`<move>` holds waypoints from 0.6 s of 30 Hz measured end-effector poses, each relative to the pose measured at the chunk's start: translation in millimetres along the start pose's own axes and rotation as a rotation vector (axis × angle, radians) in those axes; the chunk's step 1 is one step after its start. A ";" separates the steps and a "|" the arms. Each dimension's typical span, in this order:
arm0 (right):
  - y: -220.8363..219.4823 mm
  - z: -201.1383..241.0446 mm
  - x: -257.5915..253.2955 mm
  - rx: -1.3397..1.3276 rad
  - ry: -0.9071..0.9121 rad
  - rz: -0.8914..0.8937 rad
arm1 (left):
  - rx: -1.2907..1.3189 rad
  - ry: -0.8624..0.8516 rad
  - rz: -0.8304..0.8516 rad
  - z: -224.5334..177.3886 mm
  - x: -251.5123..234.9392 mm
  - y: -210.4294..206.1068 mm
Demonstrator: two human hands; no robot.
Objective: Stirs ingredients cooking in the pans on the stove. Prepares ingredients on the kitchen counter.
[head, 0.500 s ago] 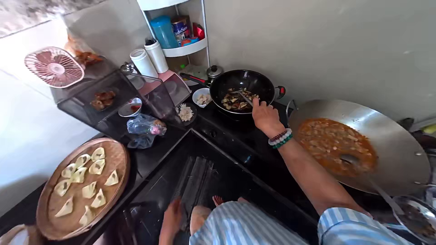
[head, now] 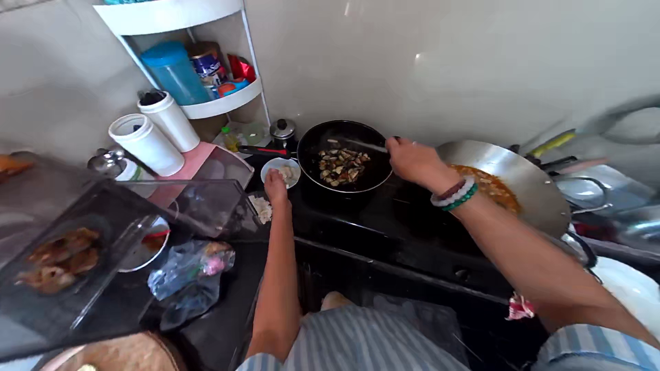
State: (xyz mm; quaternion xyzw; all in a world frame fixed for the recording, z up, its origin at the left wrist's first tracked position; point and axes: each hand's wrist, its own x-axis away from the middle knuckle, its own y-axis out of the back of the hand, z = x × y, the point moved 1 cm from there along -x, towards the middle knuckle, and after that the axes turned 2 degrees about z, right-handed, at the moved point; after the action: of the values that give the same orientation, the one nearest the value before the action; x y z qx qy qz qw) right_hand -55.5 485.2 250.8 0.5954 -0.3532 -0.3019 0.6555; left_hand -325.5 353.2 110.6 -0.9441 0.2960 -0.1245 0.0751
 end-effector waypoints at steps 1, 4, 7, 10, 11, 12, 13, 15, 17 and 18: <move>22.7 -3.5 -4.2 0.022 -0.013 0.004 | 0.033 0.009 -0.043 0.7 -16.4 -5.1; 84.3 -17.8 -16.9 0.086 -0.012 0.038 | 0.122 0.005 -0.116 1.3 -51.8 -15.2; 117.2 -30.1 -36.9 0.193 -0.023 0.142 | 0.157 -0.024 -0.166 2.3 -74.2 -17.6; 118.1 -39.8 -58.9 0.279 -0.061 0.253 | 0.132 -0.049 -0.203 -1.7 -82.1 -18.8; 114.0 -43.9 -65.9 0.294 -0.082 0.277 | 0.109 -0.063 -0.194 -1.5 -83.3 -17.3; 110.0 -48.6 -72.9 0.298 -0.106 0.295 | 0.092 -0.087 -0.197 -0.8 -86.1 -16.4; 104.4 -56.6 -82.1 0.294 -0.123 0.298 | 0.087 -0.101 -0.202 -0.7 -88.9 -16.3; 76.9 -82.6 -105.9 0.227 -0.135 0.267 | 0.069 -0.115 -0.202 -0.4 -89.9 -14.7; 37.8 -103.8 -126.7 0.093 -0.117 0.204 | 0.033 -0.127 -0.194 0.9 -89.7 -11.7; 25.2 -104.2 -129.4 0.019 -0.106 0.176 | 0.022 -0.132 -0.193 2.2 -89.7 -11.3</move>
State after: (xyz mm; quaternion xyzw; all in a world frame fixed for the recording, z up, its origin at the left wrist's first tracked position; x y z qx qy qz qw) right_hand -43.9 652.6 258.1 0.5515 -0.4413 -0.2710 0.6540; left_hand -389.9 414.4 93.9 -0.9735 0.1966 -0.0718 0.0927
